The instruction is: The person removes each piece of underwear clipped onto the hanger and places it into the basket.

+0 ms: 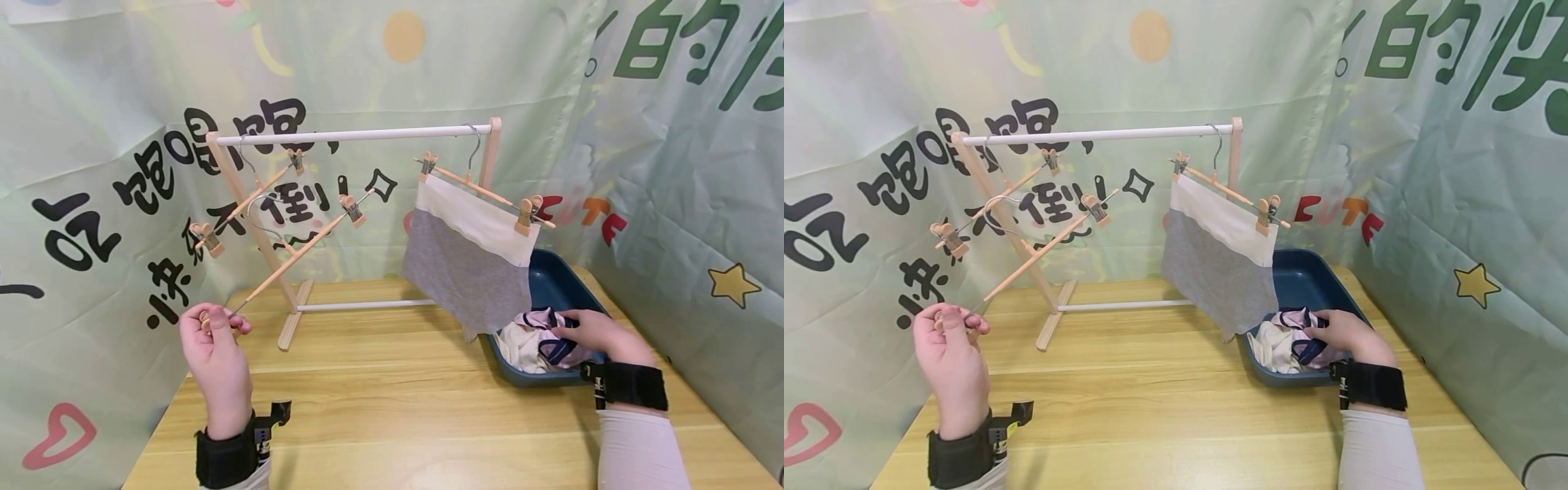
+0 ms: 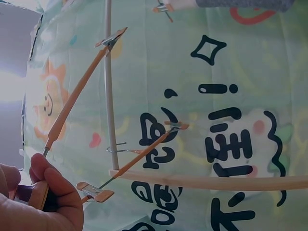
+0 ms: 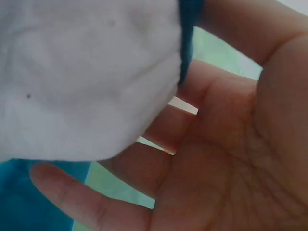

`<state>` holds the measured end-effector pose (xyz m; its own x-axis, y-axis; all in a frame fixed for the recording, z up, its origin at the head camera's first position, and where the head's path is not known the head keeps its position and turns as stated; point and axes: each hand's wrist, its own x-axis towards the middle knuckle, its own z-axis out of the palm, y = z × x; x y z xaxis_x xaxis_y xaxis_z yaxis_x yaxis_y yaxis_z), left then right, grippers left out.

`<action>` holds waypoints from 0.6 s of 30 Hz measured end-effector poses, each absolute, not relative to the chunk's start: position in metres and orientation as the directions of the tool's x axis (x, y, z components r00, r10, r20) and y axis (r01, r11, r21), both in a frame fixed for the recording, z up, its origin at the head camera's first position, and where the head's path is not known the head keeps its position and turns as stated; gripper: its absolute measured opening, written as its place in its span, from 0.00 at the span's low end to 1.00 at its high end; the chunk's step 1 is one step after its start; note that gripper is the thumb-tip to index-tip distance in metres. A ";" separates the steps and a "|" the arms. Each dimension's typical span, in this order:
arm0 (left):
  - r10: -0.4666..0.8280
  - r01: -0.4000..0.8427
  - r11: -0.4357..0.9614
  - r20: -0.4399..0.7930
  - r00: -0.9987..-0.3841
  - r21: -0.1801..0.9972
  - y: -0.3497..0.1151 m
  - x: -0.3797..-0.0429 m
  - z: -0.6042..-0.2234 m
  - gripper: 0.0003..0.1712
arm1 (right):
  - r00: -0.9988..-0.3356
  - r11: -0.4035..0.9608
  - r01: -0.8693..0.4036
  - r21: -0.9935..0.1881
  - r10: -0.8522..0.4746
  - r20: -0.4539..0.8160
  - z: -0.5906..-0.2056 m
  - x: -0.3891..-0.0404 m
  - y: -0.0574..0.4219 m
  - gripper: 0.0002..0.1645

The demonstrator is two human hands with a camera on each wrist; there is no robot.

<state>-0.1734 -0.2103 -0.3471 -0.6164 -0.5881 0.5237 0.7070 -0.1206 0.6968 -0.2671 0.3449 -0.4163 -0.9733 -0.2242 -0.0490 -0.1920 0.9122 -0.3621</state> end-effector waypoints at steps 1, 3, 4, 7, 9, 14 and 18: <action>-0.589 0.707 -0.119 0.524 -0.616 0.697 -0.210 -0.173 -0.347 0.07 | -0.974 0.913 -0.191 -0.360 -0.222 -0.047 -0.416 -0.267 0.345 0.33; -0.590 0.704 -0.116 0.522 -0.616 0.701 -0.210 -0.173 -0.347 0.07 | -0.975 0.914 -0.192 -0.356 -0.220 -0.040 -0.415 -0.266 0.345 0.33; -0.590 0.702 -0.113 0.521 -0.617 0.703 -0.210 -0.173 -0.347 0.07 | -0.975 0.915 -0.192 -0.355 -0.219 -0.037 -0.415 -0.266 0.344 0.33; -0.589 0.698 -0.112 0.518 -0.620 0.707 -0.210 -0.173 -0.346 0.07 | -0.977 0.919 -0.193 -0.345 -0.213 -0.019 -0.413 -0.264 0.344 0.32; -0.587 0.703 -0.119 0.521 -0.619 0.701 -0.210 -0.173 -0.346 0.07 | -0.978 0.921 -0.195 -0.338 -0.209 -0.004 -0.412 -0.263 0.343 0.31; -0.585 0.718 -0.135 0.530 -0.614 0.683 -0.211 -0.173 -0.347 0.07 | -0.982 0.928 -0.178 -0.327 -0.186 0.007 -0.405 -0.257 0.339 0.31; -0.589 0.725 -0.141 0.531 -0.609 0.674 -0.211 -0.174 -0.347 0.07 | -0.984 0.929 -0.173 -0.326 -0.176 0.020 -0.400 -0.254 0.337 0.31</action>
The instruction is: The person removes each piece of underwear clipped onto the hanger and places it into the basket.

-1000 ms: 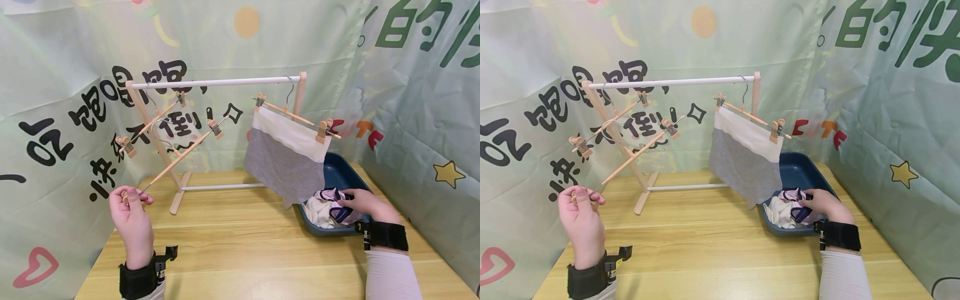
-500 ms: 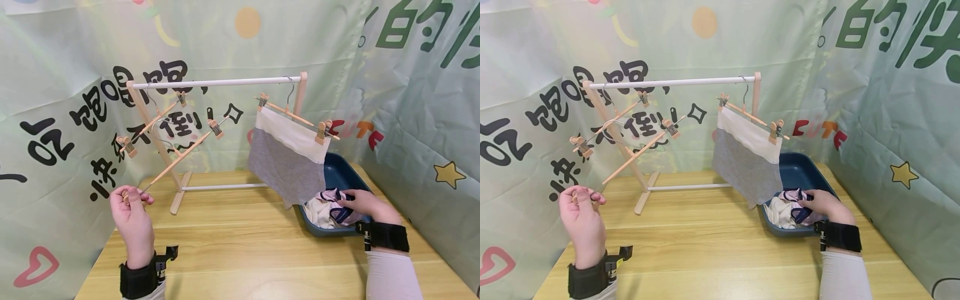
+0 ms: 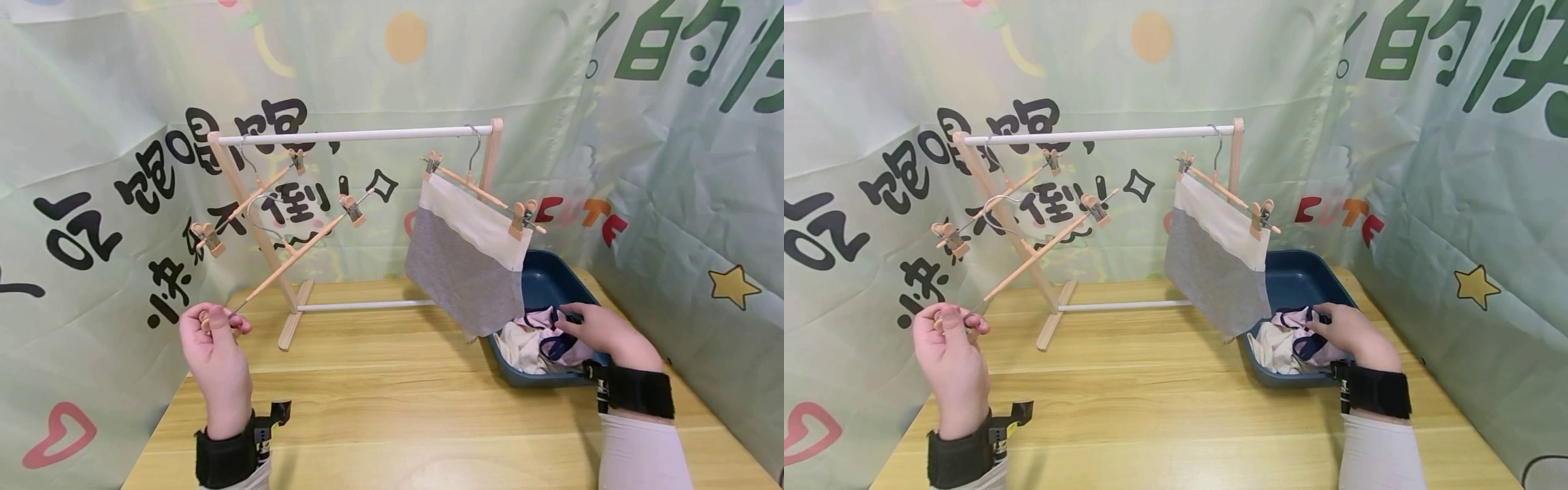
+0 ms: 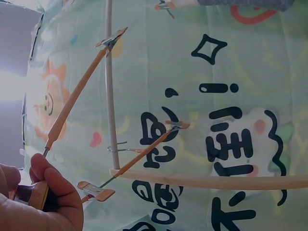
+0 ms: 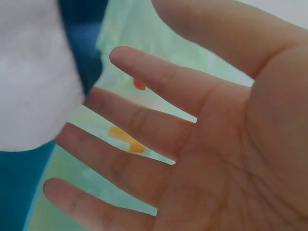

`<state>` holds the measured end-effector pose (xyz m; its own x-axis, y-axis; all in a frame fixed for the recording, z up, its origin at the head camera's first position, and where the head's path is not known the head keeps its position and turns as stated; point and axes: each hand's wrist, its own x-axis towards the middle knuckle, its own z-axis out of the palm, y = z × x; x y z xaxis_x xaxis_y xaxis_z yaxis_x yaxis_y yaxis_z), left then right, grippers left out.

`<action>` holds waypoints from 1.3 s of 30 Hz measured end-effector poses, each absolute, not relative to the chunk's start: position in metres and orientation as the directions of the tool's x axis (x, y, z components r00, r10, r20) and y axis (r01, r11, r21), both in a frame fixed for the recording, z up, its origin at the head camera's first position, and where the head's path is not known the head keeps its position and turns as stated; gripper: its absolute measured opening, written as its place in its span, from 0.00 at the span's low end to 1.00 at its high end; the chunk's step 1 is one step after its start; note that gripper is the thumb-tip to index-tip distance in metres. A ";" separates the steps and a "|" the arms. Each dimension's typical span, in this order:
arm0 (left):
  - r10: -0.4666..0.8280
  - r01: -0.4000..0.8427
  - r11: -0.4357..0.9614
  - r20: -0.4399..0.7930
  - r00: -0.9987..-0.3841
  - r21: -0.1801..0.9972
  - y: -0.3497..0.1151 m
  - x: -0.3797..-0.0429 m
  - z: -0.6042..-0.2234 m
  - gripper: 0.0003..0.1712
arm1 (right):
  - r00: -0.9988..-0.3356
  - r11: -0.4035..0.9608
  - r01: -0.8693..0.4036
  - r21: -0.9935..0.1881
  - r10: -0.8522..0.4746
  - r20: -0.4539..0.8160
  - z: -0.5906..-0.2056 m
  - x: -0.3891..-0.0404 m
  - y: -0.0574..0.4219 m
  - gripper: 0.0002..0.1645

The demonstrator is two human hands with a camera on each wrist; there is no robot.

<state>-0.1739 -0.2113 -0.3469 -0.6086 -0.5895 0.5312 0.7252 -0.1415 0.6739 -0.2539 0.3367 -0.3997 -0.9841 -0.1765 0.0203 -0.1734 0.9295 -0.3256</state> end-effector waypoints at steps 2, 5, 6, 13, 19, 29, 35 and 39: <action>-0.592 0.727 -0.143 0.530 -0.607 0.672 -0.211 -0.174 -0.347 0.07 | -0.983 0.928 -0.183 -0.324 -0.181 0.037 -0.398 -0.253 0.336 0.31; -0.595 0.724 -0.138 0.528 -0.606 0.676 -0.212 -0.174 -0.347 0.07 | -0.980 0.925 -0.197 -0.325 -0.190 0.055 -0.396 -0.251 0.334 0.31; -0.595 0.722 -0.135 0.527 -0.606 0.678 -0.212 -0.174 -0.347 0.07 | -0.980 0.924 -0.200 -0.325 -0.191 0.061 -0.395 -0.250 0.333 0.31; -0.597 0.718 -0.126 0.526 -0.606 0.684 -0.213 -0.174 -0.347 0.07 | -0.963 0.908 -0.254 -0.334 -0.206 0.172 -0.384 -0.243 0.321 0.27; -0.601 0.702 -0.113 0.514 -0.612 0.703 -0.213 -0.174 -0.347 0.08 | -0.954 0.903 -0.260 -0.343 -0.184 0.239 -0.371 -0.236 0.310 0.25; -0.602 0.712 -0.116 0.521 -0.605 0.693 -0.213 -0.173 -0.347 0.08 | -0.897 0.887 -0.303 -0.347 -0.144 0.417 -0.357 -0.223 0.297 0.19; -0.603 0.710 -0.110 0.521 -0.604 0.696 -0.213 -0.173 -0.346 0.08 | -0.799 0.882 -0.350 -0.314 -0.106 0.592 -0.350 -0.212 0.289 0.15; -0.604 0.712 -0.111 0.522 -0.602 0.694 -0.213 -0.173 -0.346 0.08 | -0.713 0.877 -0.390 -0.280 -0.096 0.695 -0.345 -0.206 0.282 0.16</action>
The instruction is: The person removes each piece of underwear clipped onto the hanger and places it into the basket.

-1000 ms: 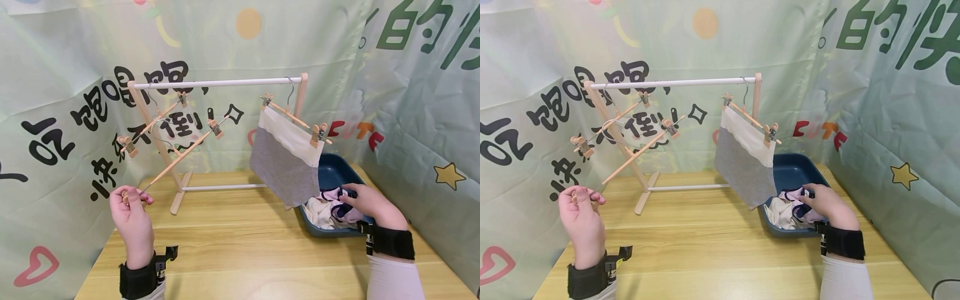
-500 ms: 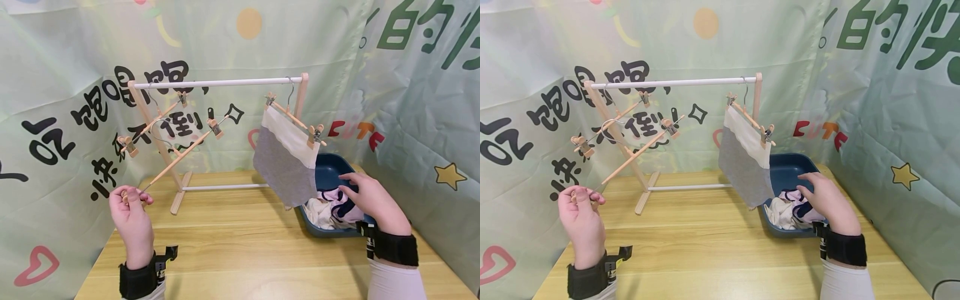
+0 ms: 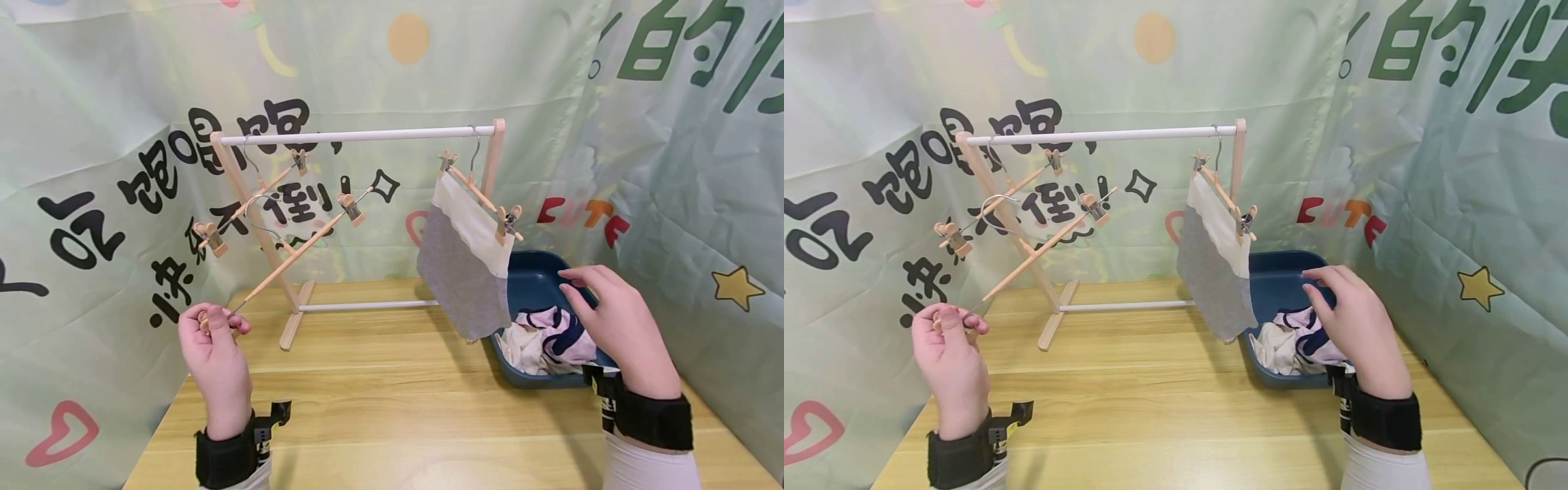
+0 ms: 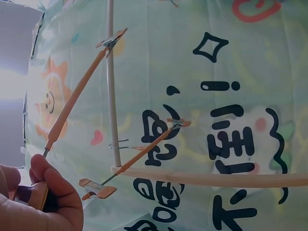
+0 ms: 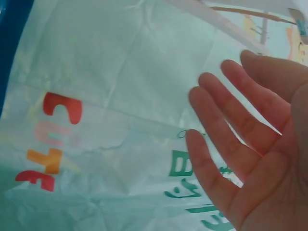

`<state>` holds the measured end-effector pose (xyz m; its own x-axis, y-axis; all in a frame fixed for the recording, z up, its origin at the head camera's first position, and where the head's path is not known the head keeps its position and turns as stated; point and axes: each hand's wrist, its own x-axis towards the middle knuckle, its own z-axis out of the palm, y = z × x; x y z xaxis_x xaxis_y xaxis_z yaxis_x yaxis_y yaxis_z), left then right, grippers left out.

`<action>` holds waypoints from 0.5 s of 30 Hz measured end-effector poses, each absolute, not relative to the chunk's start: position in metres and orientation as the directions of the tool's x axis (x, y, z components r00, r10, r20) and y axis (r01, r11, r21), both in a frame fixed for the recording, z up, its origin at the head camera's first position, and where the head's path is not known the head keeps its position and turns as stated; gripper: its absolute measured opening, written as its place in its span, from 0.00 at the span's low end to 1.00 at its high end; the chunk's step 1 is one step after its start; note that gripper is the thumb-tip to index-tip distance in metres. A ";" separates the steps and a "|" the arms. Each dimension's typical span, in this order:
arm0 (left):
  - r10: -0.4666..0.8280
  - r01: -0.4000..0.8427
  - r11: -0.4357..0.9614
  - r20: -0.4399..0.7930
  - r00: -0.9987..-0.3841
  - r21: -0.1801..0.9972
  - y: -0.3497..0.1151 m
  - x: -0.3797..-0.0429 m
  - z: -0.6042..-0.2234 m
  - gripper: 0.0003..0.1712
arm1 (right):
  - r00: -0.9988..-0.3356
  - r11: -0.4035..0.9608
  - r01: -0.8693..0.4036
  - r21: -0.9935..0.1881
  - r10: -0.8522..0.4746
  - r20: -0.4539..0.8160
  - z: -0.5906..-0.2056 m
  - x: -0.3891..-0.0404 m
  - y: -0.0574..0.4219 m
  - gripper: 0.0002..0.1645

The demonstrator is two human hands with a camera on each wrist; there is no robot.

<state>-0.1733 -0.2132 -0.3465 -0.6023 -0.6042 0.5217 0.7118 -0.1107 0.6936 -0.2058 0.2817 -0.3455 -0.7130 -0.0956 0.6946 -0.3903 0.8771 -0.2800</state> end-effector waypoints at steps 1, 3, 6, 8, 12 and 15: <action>-0.604 0.713 -0.112 0.522 -0.602 0.692 -0.213 -0.173 -0.347 0.08 | -0.691 0.874 -0.402 -0.271 -0.095 0.717 -0.344 -0.204 0.280 0.16; -0.604 0.713 -0.113 0.522 -0.602 0.692 -0.213 -0.174 -0.347 0.08 | -0.643 0.864 -0.436 -0.254 -0.101 0.759 -0.341 -0.200 0.275 0.18; -0.605 0.710 -0.113 0.519 -0.604 0.695 -0.214 -0.174 -0.346 0.08 | -0.594 0.843 -0.483 -0.237 -0.117 0.796 -0.338 -0.193 0.268 0.20; -0.605 0.708 -0.110 0.518 -0.605 0.698 -0.214 -0.174 -0.346 0.08 | -0.576 0.827 -0.514 -0.227 -0.137 0.806 -0.336 -0.189 0.264 0.21; -0.607 0.707 -0.108 0.517 -0.604 0.699 -0.214 -0.174 -0.347 0.08 | -0.564 0.808 -0.556 -0.193 -0.197 0.802 -0.335 -0.185 0.257 0.21; -0.609 0.706 -0.106 0.516 -0.602 0.700 -0.214 -0.174 -0.347 0.08 | -0.549 0.795 -0.586 -0.156 -0.247 0.799 -0.336 -0.186 0.252 0.14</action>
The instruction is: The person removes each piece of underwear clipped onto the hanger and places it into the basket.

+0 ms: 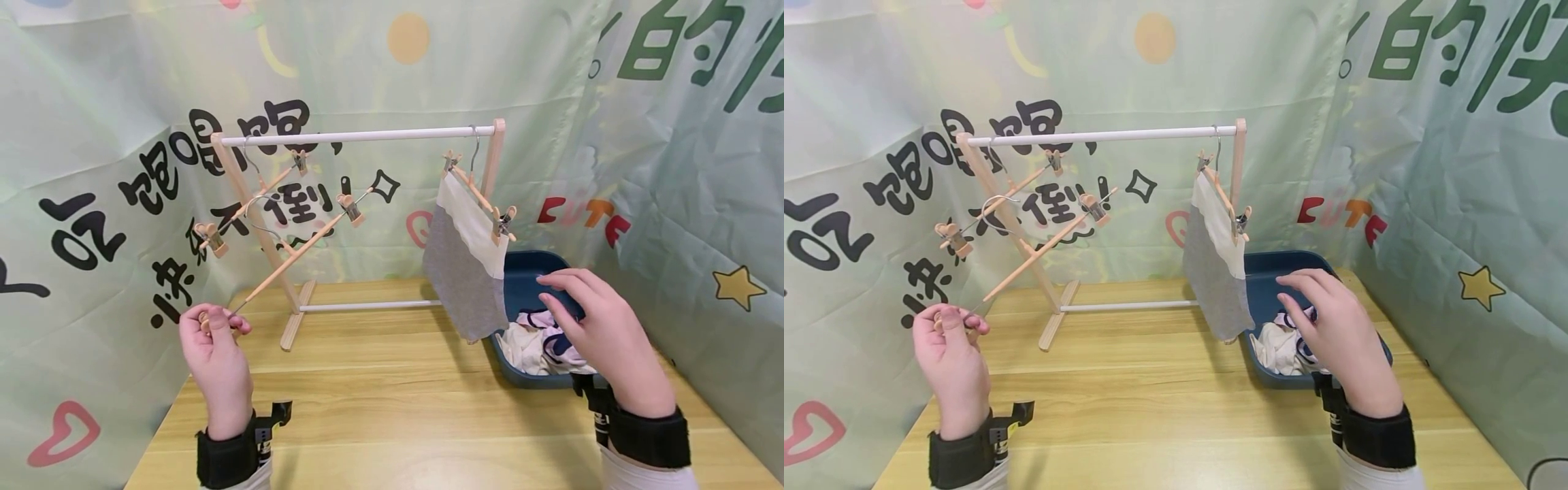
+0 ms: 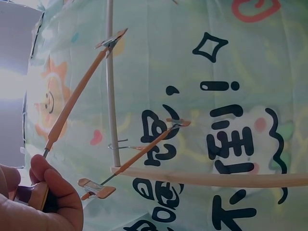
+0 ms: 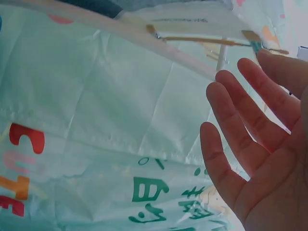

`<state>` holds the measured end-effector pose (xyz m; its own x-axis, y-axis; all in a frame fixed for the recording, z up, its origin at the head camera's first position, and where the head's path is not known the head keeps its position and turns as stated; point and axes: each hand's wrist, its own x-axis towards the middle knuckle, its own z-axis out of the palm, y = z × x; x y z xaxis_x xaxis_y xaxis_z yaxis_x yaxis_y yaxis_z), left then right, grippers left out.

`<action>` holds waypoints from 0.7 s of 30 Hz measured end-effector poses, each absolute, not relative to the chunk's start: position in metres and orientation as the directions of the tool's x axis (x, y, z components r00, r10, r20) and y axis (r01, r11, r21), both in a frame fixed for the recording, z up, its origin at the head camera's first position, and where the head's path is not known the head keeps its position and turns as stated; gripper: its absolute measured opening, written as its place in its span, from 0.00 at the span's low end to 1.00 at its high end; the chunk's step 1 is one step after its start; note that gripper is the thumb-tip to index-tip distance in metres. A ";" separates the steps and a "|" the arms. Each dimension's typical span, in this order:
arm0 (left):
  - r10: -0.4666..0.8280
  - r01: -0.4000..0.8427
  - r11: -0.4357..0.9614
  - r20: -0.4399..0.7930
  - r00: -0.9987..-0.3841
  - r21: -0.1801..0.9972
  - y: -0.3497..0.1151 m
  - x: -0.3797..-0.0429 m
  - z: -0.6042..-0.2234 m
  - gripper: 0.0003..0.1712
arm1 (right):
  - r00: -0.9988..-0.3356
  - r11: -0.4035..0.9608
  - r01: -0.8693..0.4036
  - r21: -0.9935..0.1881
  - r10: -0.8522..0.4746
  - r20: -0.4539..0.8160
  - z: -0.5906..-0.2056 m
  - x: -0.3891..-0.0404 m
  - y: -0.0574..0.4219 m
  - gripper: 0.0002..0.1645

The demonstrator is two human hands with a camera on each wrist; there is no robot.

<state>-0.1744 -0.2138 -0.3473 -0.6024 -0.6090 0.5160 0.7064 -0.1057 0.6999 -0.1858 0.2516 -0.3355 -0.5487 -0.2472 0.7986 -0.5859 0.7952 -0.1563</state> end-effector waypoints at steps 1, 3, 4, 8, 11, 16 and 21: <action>-0.609 0.706 -0.106 0.516 -0.602 0.700 -0.214 -0.175 -0.347 0.08 | -0.542 0.790 -0.595 -0.146 -0.261 0.799 -0.336 -0.186 0.250 0.18; -0.610 0.705 -0.107 0.514 -0.603 0.701 -0.214 -0.174 -0.347 0.08 | -0.529 0.777 -0.616 -0.130 -0.286 0.799 -0.337 -0.188 0.246 0.29; -0.611 0.701 -0.106 0.510 -0.605 0.705 -0.213 -0.174 -0.347 0.08 | -0.524 0.771 -0.624 -0.126 -0.294 0.799 -0.338 -0.189 0.244 0.32; -0.608 0.696 -0.108 0.507 -0.611 0.710 -0.212 -0.174 -0.346 0.08 | -0.490 0.744 -0.661 -0.097 -0.329 0.807 -0.338 -0.188 0.235 0.31; -0.607 0.701 -0.107 0.512 -0.608 0.705 -0.211 -0.173 -0.346 0.08 | -0.434 0.713 -0.699 -0.060 -0.355 0.828 -0.336 -0.186 0.226 0.30; -0.608 0.699 -0.100 0.513 -0.606 0.708 -0.211 -0.173 -0.346 0.09 | -0.381 0.670 -0.742 -0.024 -0.392 0.837 -0.336 -0.182 0.215 0.29; -0.606 0.694 -0.094 0.512 -0.608 0.714 -0.211 -0.172 -0.346 0.09 | -0.389 0.664 -0.748 -0.006 -0.431 0.814 -0.341 -0.182 0.205 0.29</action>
